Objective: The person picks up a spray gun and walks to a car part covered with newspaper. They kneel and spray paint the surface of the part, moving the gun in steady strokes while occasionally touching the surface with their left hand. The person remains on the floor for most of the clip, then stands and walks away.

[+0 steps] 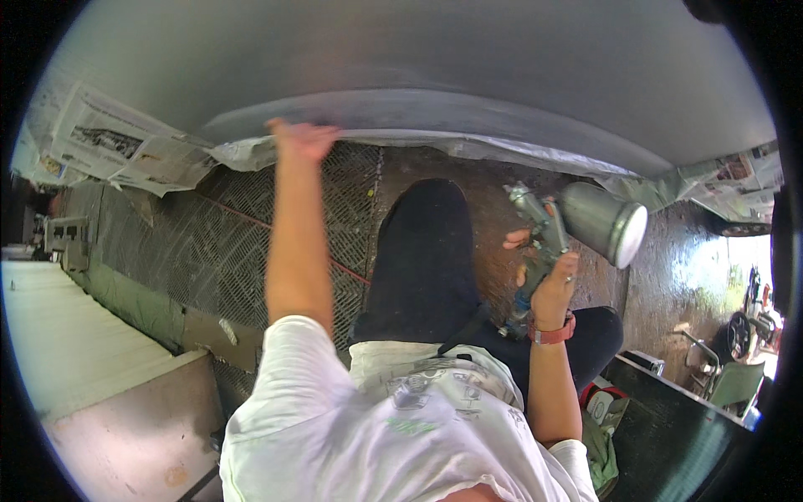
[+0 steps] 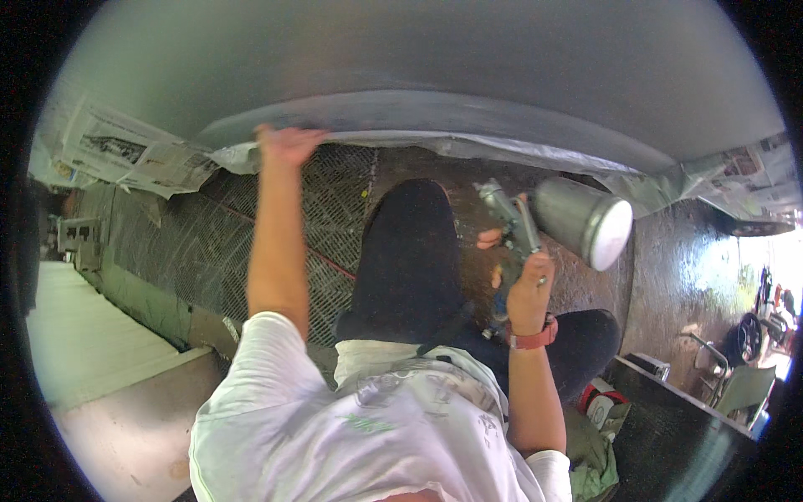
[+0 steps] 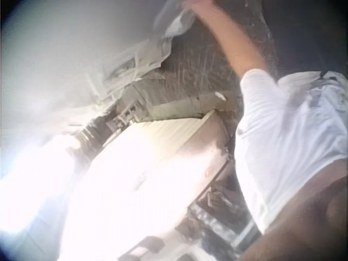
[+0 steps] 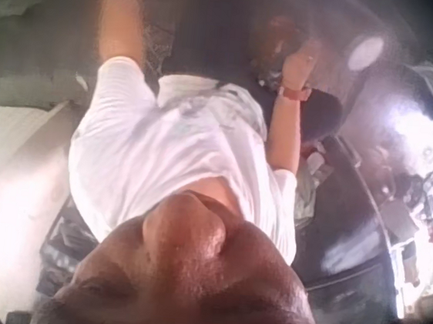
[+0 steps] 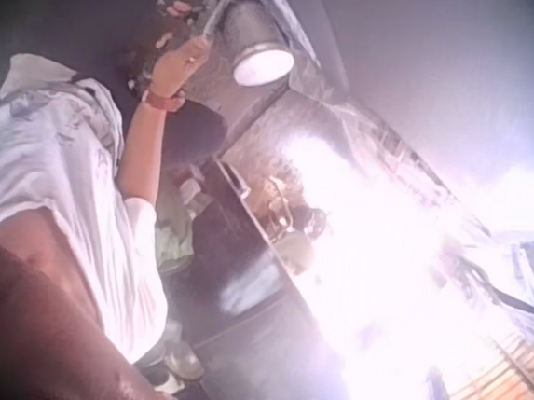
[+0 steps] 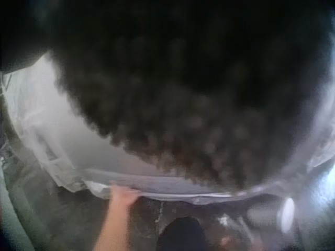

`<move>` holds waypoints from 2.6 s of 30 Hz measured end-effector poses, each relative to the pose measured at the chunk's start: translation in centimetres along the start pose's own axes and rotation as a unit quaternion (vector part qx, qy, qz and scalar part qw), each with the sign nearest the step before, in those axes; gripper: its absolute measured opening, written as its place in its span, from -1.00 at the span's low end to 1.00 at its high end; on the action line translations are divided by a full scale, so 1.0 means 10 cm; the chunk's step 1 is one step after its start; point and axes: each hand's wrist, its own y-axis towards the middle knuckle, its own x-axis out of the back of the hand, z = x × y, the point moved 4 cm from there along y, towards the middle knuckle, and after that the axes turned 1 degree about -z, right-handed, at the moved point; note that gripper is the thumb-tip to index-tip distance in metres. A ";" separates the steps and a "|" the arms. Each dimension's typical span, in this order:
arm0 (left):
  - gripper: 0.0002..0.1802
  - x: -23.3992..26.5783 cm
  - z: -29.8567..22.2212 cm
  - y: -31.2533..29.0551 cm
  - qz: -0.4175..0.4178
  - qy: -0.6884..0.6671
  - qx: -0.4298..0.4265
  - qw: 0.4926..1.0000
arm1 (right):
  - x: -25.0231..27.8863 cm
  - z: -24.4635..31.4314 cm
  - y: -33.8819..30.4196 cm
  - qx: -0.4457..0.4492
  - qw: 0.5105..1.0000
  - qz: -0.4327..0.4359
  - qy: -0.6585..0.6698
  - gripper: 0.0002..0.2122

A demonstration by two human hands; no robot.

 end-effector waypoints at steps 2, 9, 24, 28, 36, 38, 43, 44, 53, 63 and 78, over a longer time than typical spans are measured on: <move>0.31 0.19 -0.57 0.03 -0.011 0.012 -0.054 0.998 | -0.02 -0.03 -0.03 -0.012 1.000 -0.002 -0.019 -0.08; 0.17 0.02 -0.20 0.23 -0.020 0.114 -0.161 0.980 | 0.08 -0.09 0.03 -0.007 0.999 -0.030 -0.010 -0.20; 0.09 -1.72 3.74 -0.68 0.051 0.051 0.114 0.991 | 1.07 -0.13 0.23 -0.007 0.979 -0.189 0.082 -0.24; -0.03 -1.89 4.50 -0.90 0.219 0.086 0.254 0.938 | 1.22 -0.14 0.19 -0.029 0.964 -0.235 0.117 -0.24; -0.22 -1.23 3.17 -0.98 0.515 0.762 -0.387 -0.064 | 1.52 -0.22 0.20 -0.091 0.925 -0.324 0.176 -0.26; -0.17 -1.14 2.60 -0.81 0.496 0.742 -0.372 -0.254 | 1.55 -0.28 0.20 -0.108 0.916 -0.329 0.203 -0.26; -0.06 -1.15 1.84 -0.46 0.403 0.693 -0.293 -0.521 | 1.45 -0.31 0.24 -0.123 0.919 -0.288 0.238 -0.26; -0.05 -1.18 1.82 -0.42 0.396 0.662 -0.300 -0.562 | 1.43 -0.30 0.25 -0.124 0.921 -0.280 0.242 -0.26; -0.05 -1.94 2.74 -0.42 0.456 0.521 -0.376 -0.616 | 1.46 -0.20 0.20 -0.094 0.925 -0.289 0.228 -0.27; -0.20 -2.68 4.54 -0.77 0.410 0.490 -0.403 -0.655 | 1.65 -0.03 0.13 -0.065 0.909 -0.320 0.258 -0.28; 0.00 -3.16 5.45 -0.98 0.420 0.519 -0.542 -0.510 | 1.84 0.02 0.04 -0.035 0.876 -0.357 0.323 -0.37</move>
